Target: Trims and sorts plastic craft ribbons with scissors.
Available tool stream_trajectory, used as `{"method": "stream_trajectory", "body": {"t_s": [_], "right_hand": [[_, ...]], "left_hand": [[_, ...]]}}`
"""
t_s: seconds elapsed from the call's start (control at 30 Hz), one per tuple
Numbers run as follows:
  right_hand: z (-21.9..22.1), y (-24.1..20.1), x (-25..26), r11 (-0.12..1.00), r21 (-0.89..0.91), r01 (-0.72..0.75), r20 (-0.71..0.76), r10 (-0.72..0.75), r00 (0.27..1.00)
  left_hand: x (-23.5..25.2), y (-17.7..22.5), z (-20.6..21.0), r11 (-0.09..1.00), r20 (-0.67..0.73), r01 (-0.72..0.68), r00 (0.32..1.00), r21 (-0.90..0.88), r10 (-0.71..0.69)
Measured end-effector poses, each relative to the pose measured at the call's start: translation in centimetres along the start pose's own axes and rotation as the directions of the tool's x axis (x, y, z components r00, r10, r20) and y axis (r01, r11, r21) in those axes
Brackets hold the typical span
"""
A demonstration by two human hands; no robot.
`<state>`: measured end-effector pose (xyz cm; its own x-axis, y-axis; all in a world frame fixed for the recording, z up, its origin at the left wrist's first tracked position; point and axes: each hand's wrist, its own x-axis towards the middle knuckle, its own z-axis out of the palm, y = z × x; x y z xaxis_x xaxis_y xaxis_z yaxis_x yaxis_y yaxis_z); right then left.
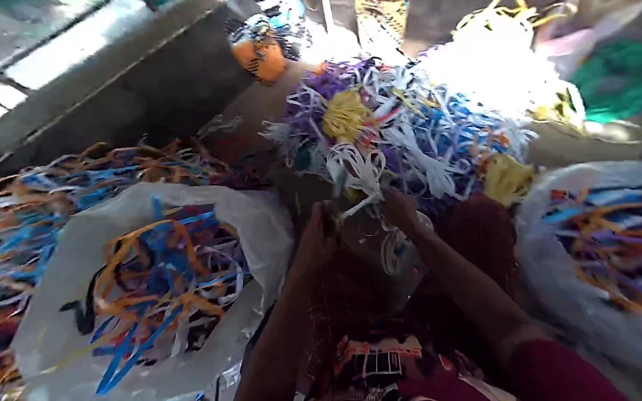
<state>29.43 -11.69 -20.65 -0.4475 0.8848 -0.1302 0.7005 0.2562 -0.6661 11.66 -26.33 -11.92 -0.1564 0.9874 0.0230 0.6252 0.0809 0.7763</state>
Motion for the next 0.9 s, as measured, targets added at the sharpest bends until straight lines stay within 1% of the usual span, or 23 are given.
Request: {"method": "stream_trajectory", "body": {"t_s": [0.03, 0.07, 0.17, 0.2, 0.3, 0.33, 0.43, 0.47, 0.5, 0.53, 0.57, 0.63, 0.67, 0.7, 0.77, 0.8, 0.83, 0.87, 0.9], "right_hand": [[-0.3, 0.1, 0.1, 1.0, -0.011, 0.003, -0.012, -0.003, 1.0], [-0.9, 0.0, 0.0, 0.999, -0.031, 0.008, -0.011, -0.009, 1.0], [-2.7, -0.4, -0.3, 0.996, -0.075, 0.053, -0.045, -0.057, 0.997], [-3.1, -0.8, -0.4, 0.995, -0.082, 0.062, -0.051, -0.067, 0.996], [-3.8, -1.2, -0.1, 0.988, -0.144, 0.062, -0.057, -0.071, 0.996], [-4.0, -1.3, 0.1, 0.984, -0.166, 0.06, -0.064, -0.072, 0.995], [-4.7, -2.5, 0.3, 0.966, -0.241, 0.089, -0.044, -0.102, 0.994], [-4.9, -3.0, 0.5, 0.959, -0.267, 0.097, -0.028, -0.108, 0.994], [-4.9, -3.4, 0.7, 0.952, -0.288, 0.103, -0.023, -0.115, 0.993], [-5.0, -3.7, 0.9, 0.949, -0.298, 0.106, -0.031, -0.121, 0.992], [-5.2, -3.8, 1.1, 0.948, -0.302, 0.103, -0.045, -0.122, 0.991], [-5.7, -4.1, 1.4, 0.945, -0.32, 0.075, -0.058, -0.099, 0.993], [-5.8, -4.3, 1.7, 0.938, -0.34, 0.062, -0.059, -0.088, 0.994], [-5.8, -4.6, 1.8, 0.931, -0.361, 0.053, -0.059, -0.08, 0.995], [-5.8, -5.0, 2.1, 0.917, -0.396, 0.041, -0.055, -0.068, 0.996], [-5.8, -5.1, 2.4, 0.913, -0.406, 0.049, -0.046, -0.074, 0.996], [-5.8, -5.2, 2.6, 0.902, -0.426, 0.075, -0.03, -0.097, 0.995], [-5.7, -5.2, 2.7, 0.886, -0.445, 0.131, -0.004, -0.149, 0.989], [-5.4, -5.2, 2.6, 0.857, -0.465, 0.221, 0.045, -0.226, 0.973]], "left_hand": [[-0.1, -0.3, 0.0, 0.999, -0.009, 0.002, 1.0, -0.042, -0.002], [-0.2, -0.1, -0.1, 0.998, 0.004, 0.036, 0.999, -0.054, -0.036], [-0.5, 0.8, -1.1, 0.995, 0.051, 0.099, 0.994, -0.01, -0.098], [-0.6, 0.8, -1.3, 0.996, 0.035, 0.085, 0.996, -0.016, -0.084], [-0.9, 0.1, -1.9, 0.997, -0.07, -0.018, 0.997, -0.08, 0.012], [-1.0, 0.4, -2.5, 0.997, -0.066, 0.005, 0.998, -0.073, -0.01], [-0.9, 1.5, -4.8, 0.985, 0.09, 0.163, 0.982, 0.047, -0.167], [-1.0, 1.6, -5.5, 0.981, 0.124, 0.175, 0.975, 0.079, -0.184], [-1.3, 1.4, -6.0, 0.985, 0.121, 0.15, 0.98, 0.082, -0.159], [-1.6, 1.0, -6.3, 0.994, 0.085, 0.092, 0.992, 0.053, -0.097], [-2.1, 0.4, -6.4, 1.0, 0.022, 0.011, 1.0, 0.0, -0.011], [-2.8, -0.6, -6.2, 0.982, -0.118, -0.16, 0.982, -0.101, 0.148], [-3.0, -0.7, -6.2, 0.976, -0.137, -0.165, 0.98, -0.141, 0.146], [-3.2, -0.6, -6.5, 0.982, -0.113, -0.1, 0.99, -0.16, 0.082], [-3.5, 0.0, -7.4, 0.986, 0.003, 0.105, 0.994, -0.131, -0.105], [-3.5, 0.1, -7.7, 0.984, 0.03, 0.143, 0.99, -0.108, -0.14], [-3.4, 0.2, -8.0, 0.986, 0.021, 0.142, 0.99, -0.088, -0.141], [-3.3, 0.3, -8.4, 0.991, -0.017, 0.113, 0.993, -0.07, -0.114], [-3.1, 0.6, -8.9, 0.997, -0.069, 0.065, 0.995, -0.046, -0.068]]}}
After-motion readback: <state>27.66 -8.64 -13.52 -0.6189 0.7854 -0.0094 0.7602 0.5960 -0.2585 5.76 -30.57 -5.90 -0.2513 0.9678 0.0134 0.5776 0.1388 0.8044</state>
